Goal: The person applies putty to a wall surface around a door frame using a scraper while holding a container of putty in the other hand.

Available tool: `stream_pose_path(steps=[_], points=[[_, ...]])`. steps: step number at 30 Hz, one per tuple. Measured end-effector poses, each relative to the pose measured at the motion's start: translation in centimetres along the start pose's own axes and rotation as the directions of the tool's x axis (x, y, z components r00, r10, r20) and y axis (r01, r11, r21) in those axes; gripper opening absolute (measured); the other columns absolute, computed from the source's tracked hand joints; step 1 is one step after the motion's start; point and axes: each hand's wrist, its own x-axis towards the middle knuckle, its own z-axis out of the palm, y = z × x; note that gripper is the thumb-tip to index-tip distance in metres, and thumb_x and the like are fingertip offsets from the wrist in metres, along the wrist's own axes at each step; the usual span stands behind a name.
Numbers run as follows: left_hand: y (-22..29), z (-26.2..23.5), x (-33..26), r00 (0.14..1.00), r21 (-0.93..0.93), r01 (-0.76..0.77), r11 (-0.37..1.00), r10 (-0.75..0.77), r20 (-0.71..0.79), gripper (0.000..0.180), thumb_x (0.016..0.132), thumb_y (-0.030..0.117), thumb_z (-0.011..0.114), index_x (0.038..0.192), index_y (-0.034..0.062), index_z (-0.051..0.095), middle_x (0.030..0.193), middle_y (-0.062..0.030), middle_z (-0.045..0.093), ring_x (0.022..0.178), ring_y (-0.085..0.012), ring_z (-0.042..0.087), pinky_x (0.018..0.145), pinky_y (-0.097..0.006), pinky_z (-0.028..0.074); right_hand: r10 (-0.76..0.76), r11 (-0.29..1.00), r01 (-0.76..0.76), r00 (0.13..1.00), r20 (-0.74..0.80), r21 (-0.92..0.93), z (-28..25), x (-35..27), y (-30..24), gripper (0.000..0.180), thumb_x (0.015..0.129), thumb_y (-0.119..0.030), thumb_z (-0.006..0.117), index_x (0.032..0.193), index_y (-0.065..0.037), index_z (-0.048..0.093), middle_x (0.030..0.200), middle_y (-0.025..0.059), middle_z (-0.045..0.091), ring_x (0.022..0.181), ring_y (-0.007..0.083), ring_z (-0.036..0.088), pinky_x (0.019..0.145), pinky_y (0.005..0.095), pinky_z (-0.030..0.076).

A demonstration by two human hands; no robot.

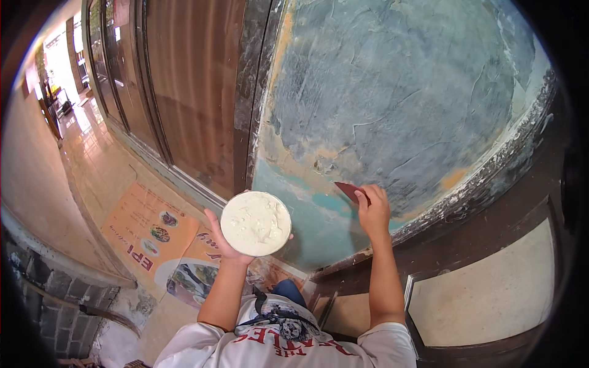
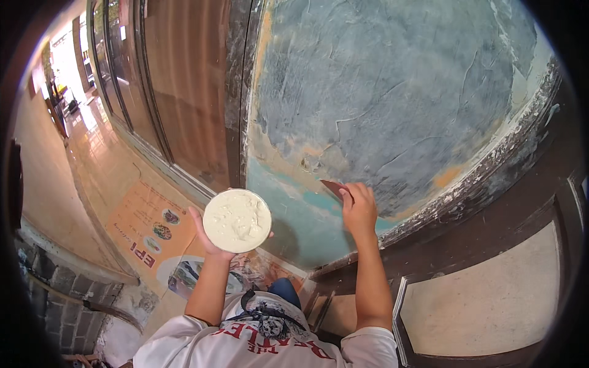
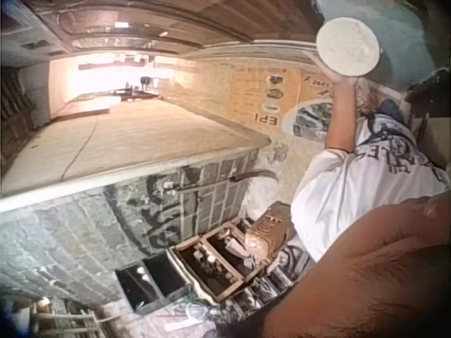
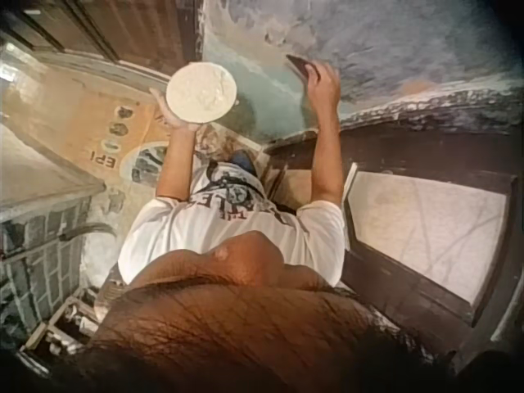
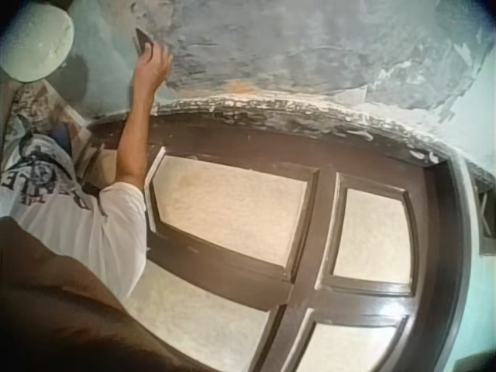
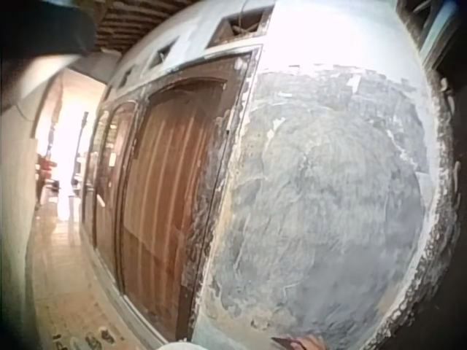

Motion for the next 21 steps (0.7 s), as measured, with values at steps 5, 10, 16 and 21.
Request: stream_pose_path(steps=[5,10,16,21], points=[[-0.9,-0.7,0.2,1.000,-0.001,0.014,1.000,-0.014,-0.013,0.104,0.088,0.092,0.034,0.156,0.0141,0.045,0.159,-0.0178,0.046,0.138,-0.0512,0.049,0.096,-0.092,0.033,-0.303,0.940,0.271,0.943,0.140,0.208,-4.3,-0.7,-6.0,0.019,0.077,-0.001,0.074,0.094,-0.010,0.074,0.097,0.0059,0.068,0.092,0.0303,0.061,0.079,0.0426,0.050],[-0.8,-0.2,0.1,0.999,-0.027,0.011,1.000,-0.010,0.041,0.107,0.090,0.091,0.033,0.157,0.0080,0.044,0.156,-0.0191,0.049,0.138,-0.0465,0.051,0.106,-0.080,0.038,-0.523,0.852,0.516,0.842,0.129,0.086,-5.4,-1.8,-9.7,0.027,0.074,-0.008,0.074,0.099,-0.018,0.075,0.102,-0.0003,0.067,0.095,0.0256,0.060,0.076,0.0401,0.047],[-1.0,1.3,0.1,0.995,0.010,-0.091,0.996,0.091,0.041,0.109,0.094,0.089,0.028,0.157,0.0011,0.040,0.156,-0.0192,0.050,0.141,-0.0381,0.051,0.118,-0.054,0.042,-0.639,0.753,0.658,0.734,0.230,-0.011,-6.1,-1.6,-10.7,0.029,0.082,-0.018,0.068,0.111,-0.017,0.071,0.109,0.0009,0.066,0.101,0.0250,0.059,0.078,0.0406,0.046],[-1.1,1.6,-0.1,0.995,0.033,-0.100,0.994,0.100,0.008,0.109,0.094,0.089,0.028,0.158,0.0011,0.040,0.156,-0.0193,0.050,0.141,-0.0377,0.051,0.117,-0.054,0.042,-0.659,0.729,0.685,0.706,0.258,-0.013,-5.5,-1.7,-11.0,0.030,0.081,-0.019,0.068,0.111,-0.016,0.070,0.111,0.0016,0.066,0.102,0.0251,0.059,0.078,0.0405,0.046]])
